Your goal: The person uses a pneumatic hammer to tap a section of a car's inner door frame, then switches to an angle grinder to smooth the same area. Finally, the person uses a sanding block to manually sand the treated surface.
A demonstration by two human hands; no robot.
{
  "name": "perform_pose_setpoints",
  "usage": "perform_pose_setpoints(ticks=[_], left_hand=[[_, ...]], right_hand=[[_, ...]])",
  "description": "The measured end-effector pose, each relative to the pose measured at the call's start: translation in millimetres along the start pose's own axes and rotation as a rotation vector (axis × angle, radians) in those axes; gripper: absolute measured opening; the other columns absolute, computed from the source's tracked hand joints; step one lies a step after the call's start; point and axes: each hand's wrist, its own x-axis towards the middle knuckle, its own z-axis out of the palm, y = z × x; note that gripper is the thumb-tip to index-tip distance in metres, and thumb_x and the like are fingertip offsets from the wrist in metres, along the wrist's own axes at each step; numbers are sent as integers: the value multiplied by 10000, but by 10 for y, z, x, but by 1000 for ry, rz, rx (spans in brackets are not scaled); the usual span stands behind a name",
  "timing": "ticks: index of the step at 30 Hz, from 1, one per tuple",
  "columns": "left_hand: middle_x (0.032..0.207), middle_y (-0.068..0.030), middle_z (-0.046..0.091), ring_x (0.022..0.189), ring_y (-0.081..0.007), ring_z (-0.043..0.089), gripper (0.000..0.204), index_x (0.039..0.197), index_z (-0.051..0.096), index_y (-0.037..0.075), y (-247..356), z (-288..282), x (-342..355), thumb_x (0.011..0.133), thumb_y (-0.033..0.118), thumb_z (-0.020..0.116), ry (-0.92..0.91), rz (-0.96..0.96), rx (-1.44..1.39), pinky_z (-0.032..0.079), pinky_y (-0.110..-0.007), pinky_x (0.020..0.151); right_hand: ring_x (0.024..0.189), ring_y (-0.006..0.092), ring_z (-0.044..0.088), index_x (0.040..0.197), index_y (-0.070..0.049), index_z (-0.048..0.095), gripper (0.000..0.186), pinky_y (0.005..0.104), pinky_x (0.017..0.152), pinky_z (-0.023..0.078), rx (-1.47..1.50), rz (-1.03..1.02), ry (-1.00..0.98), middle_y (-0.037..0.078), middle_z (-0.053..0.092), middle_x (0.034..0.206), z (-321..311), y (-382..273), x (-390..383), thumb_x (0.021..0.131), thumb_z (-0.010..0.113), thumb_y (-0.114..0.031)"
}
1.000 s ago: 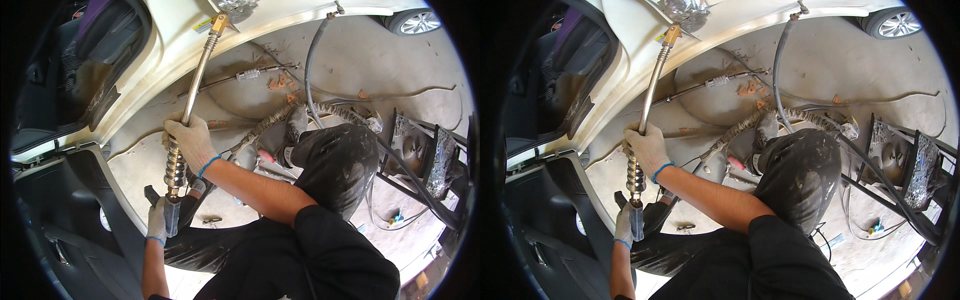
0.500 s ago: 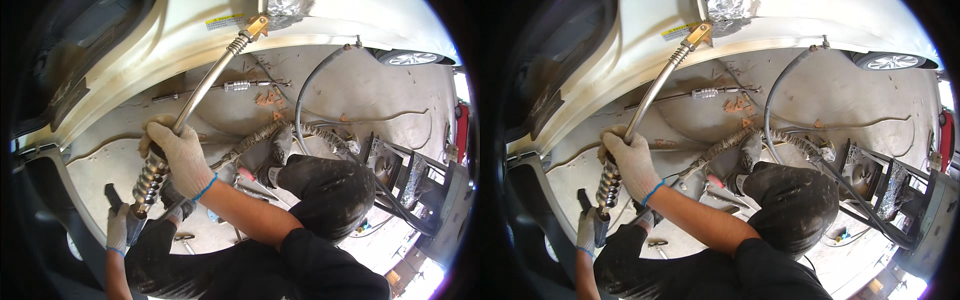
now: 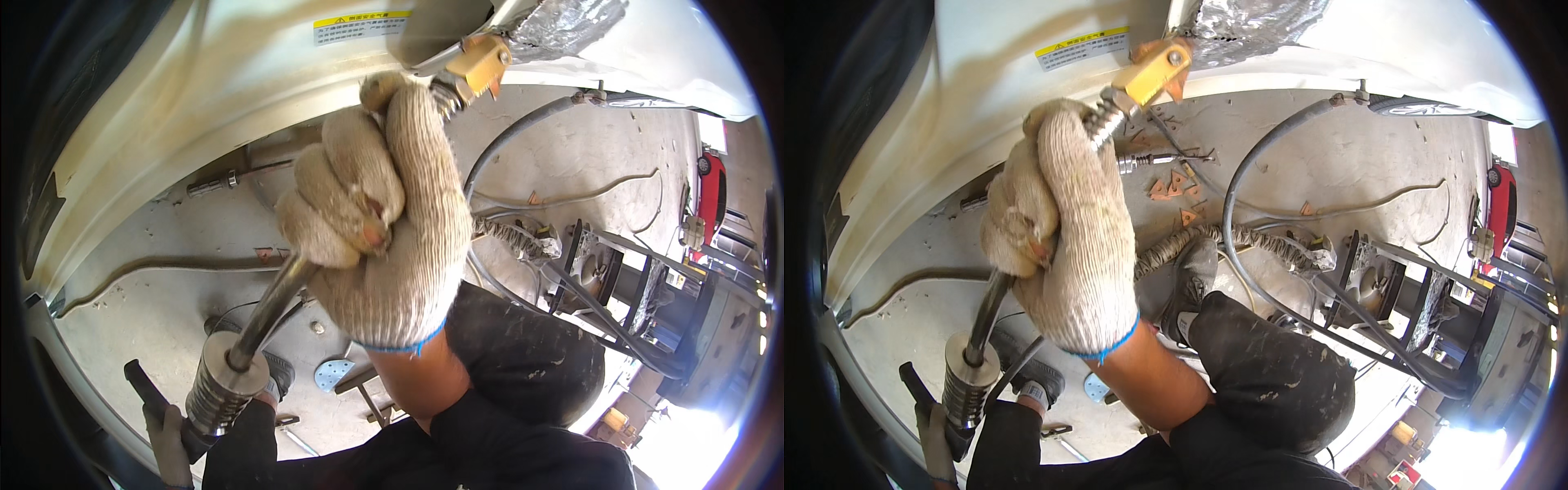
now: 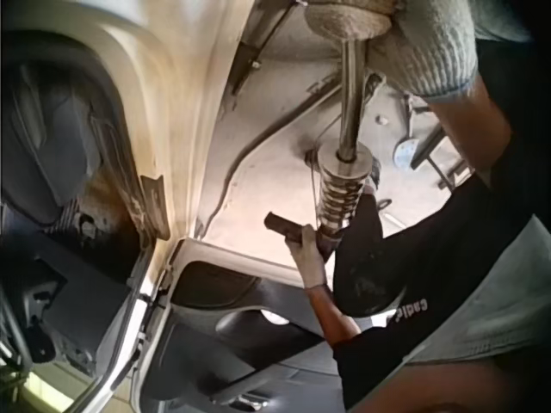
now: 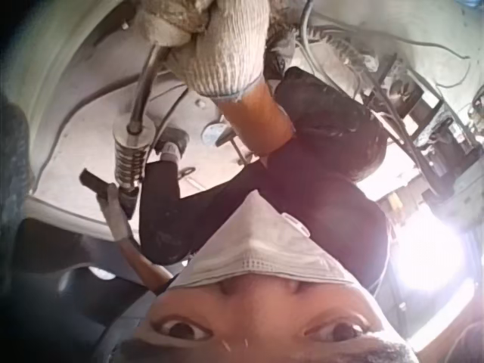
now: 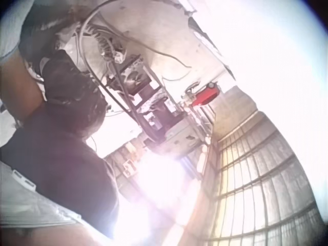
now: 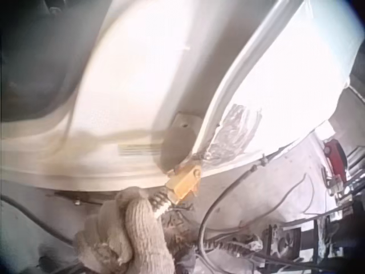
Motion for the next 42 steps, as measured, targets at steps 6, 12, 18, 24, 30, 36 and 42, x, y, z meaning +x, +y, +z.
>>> perform_pose_setpoints(ticks=[6, 12, 18, 24, 30, 36, 42], left_hand=[[912, -12, 490, 797, -123, 474, 301, 1105, 514, 32, 35, 45, 49, 909, 237, 613, 6, 11, 10, 429, -288, 711], [920, -13, 487, 807, -125, 474, 317, 1112, 511, 31, 61, 87, 43, 908, 247, 622, 7, 13, 10, 430, -289, 717], [929, -15, 484, 817, -127, 473, 334, 1119, 507, 30, 52, 94, 22, 908, 258, 630, 6, 17, 3, 432, -291, 723], [937, -17, 481, 827, -128, 473, 352, 1127, 504, 28, 55, 109, 22, 907, 268, 639, 11, 21, -4, 433, -292, 729], [945, -18, 478, 837, -130, 473, 369, 1134, 501, 27, 44, 122, 34, 907, 278, 647, 14, 26, -11, 435, -293, 735], [953, -20, 475, 847, -131, 473, 386, 1141, 498, 26, 46, 127, 23, 906, 289, 656, 23, 31, -14, 436, -295, 740], [961, -21, 472, 857, -133, 473, 403, 1148, 494, 25, 46, 121, 5, 906, 299, 664, 33, 27, -20, 438, -296, 746]], right_hand=[[418, 62, 267, 1087, -113, 506, 173, 229, 374, 198, 53, 22, 76, -39, 369, 584, -132, 20, -107, 1029, 528, -275], [418, 77, 301, 1113, -96, 476, 181, 233, 370, 226, 56, 24, 95, -22, 376, 586, -46, 46, -93, 1023, 540, -240], [416, 73, 305, 1108, -100, 484, 177, 230, 368, 226, 42, 45, 105, -27, 380, 581, -19, 23, -16, 1017, 551, -236], [426, 67, 309, 1101, -104, 483, 175, 225, 370, 222, 12, 42, 64, -32, 378, 582, -10, -17, 29, 1020, 548, -245], [436, 64, 305, 1106, -104, 484, 185, 219, 374, 214, 16, 40, 55, -33, 374, 598, 22, -48, 61, 1020, 550, -253], [444, 59, 307, 1099, -110, 498, 175, 213, 379, 213, 44, 48, 41, -34, 379, 606, -9, -66, 84, 1017, 556, -254], [443, 58, 304, 1085, -125, 501, 160, 220, 382, 214, 22, 62, 12, -43, 372, 600, -31, -102, 107, 1018, 553, -260]])
